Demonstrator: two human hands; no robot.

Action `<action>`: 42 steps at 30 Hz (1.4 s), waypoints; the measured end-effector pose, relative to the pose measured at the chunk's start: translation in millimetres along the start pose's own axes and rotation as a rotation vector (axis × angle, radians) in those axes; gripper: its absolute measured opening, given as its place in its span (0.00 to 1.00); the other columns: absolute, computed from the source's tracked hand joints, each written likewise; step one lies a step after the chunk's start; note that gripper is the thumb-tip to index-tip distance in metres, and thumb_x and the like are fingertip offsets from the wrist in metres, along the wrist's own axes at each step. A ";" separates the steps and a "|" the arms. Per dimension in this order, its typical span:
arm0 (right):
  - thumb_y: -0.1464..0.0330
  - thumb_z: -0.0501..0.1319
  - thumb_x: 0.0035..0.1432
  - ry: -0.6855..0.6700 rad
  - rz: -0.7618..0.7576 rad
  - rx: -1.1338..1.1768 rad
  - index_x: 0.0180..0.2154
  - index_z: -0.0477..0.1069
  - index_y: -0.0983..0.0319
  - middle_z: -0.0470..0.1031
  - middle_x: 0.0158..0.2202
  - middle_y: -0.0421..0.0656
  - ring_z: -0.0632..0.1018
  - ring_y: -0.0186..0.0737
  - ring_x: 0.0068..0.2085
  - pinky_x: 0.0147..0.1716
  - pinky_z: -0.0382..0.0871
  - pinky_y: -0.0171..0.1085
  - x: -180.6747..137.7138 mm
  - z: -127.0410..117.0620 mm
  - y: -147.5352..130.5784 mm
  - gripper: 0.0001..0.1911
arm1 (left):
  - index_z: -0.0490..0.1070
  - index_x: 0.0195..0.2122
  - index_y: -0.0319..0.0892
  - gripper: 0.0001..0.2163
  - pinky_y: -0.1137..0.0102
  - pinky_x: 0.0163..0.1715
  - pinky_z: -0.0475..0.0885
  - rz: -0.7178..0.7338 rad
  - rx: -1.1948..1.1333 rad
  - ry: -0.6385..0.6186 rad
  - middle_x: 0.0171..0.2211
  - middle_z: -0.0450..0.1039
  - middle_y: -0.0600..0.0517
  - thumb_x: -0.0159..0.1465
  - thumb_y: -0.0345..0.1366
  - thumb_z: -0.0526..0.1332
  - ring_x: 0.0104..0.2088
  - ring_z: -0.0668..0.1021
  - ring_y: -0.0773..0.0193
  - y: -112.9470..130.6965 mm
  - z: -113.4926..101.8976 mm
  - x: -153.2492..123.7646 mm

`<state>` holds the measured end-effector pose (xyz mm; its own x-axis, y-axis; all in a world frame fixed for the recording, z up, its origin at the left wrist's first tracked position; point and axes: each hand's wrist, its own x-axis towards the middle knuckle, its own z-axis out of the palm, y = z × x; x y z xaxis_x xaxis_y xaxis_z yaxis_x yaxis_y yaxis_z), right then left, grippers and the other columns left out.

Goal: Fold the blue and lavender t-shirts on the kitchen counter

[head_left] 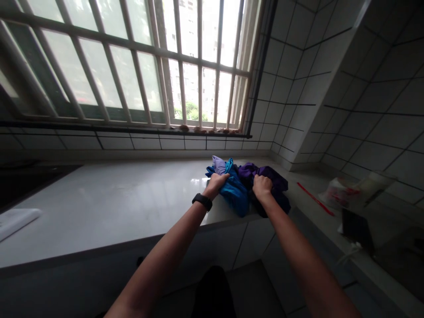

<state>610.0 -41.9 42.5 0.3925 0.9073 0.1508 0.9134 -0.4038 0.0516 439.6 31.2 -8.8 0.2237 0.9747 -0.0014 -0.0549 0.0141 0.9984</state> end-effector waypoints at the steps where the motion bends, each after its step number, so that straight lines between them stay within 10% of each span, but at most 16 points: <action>1: 0.79 0.51 0.68 0.007 -0.013 -0.017 0.58 0.74 0.70 0.77 0.54 0.65 0.81 0.54 0.54 0.49 0.74 0.43 -1.6 6.6 -2.9 0.22 | 0.74 0.33 0.37 0.14 0.68 0.32 0.77 -0.018 0.001 0.020 0.28 0.78 0.46 0.56 0.42 0.72 0.30 0.81 0.59 2.1 -14.9 -8.4; 9: 0.55 0.67 0.60 -0.034 -0.006 0.049 0.67 0.66 0.50 0.65 0.66 0.53 0.69 0.61 0.63 0.61 0.61 0.61 2.5 33.8 2.8 0.34 | 0.77 0.50 0.38 0.28 0.58 0.50 0.78 -0.027 -0.081 -0.207 0.48 0.83 0.42 0.51 0.49 0.76 0.49 0.82 0.47 -4.1 -107.6 -72.6; 19: 0.50 0.62 0.64 -0.031 -0.080 0.061 0.69 0.64 0.51 0.62 0.68 0.54 0.65 0.60 0.64 0.57 0.66 0.56 -17.9 42.7 -2.0 0.35 | 0.75 0.44 0.36 0.17 0.66 0.31 0.79 -0.224 -0.159 0.042 0.35 0.82 0.45 0.54 0.31 0.73 0.33 0.83 0.56 1.7 -59.4 -74.9; 27: 0.58 0.62 0.63 0.051 -0.188 0.034 0.68 0.64 0.51 0.62 0.68 0.52 0.64 0.60 0.65 0.57 0.66 0.55 -36.4 54.8 -10.1 0.33 | 0.72 0.48 0.37 0.15 0.68 0.30 0.79 0.051 -0.373 -0.034 0.33 0.78 0.49 0.60 0.30 0.69 0.27 0.80 0.64 75.1 -78.2 -83.2; 34: 0.59 0.62 0.62 0.122 -0.211 0.077 0.67 0.66 0.53 0.64 0.66 0.54 0.64 0.61 0.65 0.58 0.65 0.57 -39.7 60.6 -12.5 0.33 | 0.71 0.52 0.39 0.17 0.67 0.40 0.80 0.271 -0.551 -0.074 0.35 0.79 0.52 0.62 0.32 0.67 0.33 0.81 0.65 133.0 13.6 -42.1; 38: 0.60 0.63 0.61 0.138 -0.216 0.134 0.67 0.66 0.54 0.64 0.68 0.54 0.64 0.63 0.67 0.61 0.62 0.59 -39.3 63.1 -12.5 0.33 | 0.72 0.48 0.40 0.15 0.67 0.37 0.77 0.066 -0.428 -0.053 0.32 0.78 0.51 0.60 0.31 0.69 0.31 0.79 0.64 92.5 77.7 -25.3; 42: 0.61 0.62 0.63 0.073 -0.216 0.187 0.66 0.67 0.56 0.68 0.67 0.53 0.65 0.61 0.69 0.65 0.59 0.56 -36.7 64.1 -11.8 0.31 | 0.73 0.33 0.39 0.10 0.67 0.34 0.74 -0.138 -0.166 -0.226 0.25 0.73 0.51 0.55 0.33 0.73 0.29 0.76 0.63 43.0 93.8 -28.9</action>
<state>591.7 -62.9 -26.9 0.1846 0.9561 0.2275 0.9816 -0.1678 -0.0916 522.0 -17.4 39.5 0.4498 0.8869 -0.1051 -0.1628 0.1971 0.9668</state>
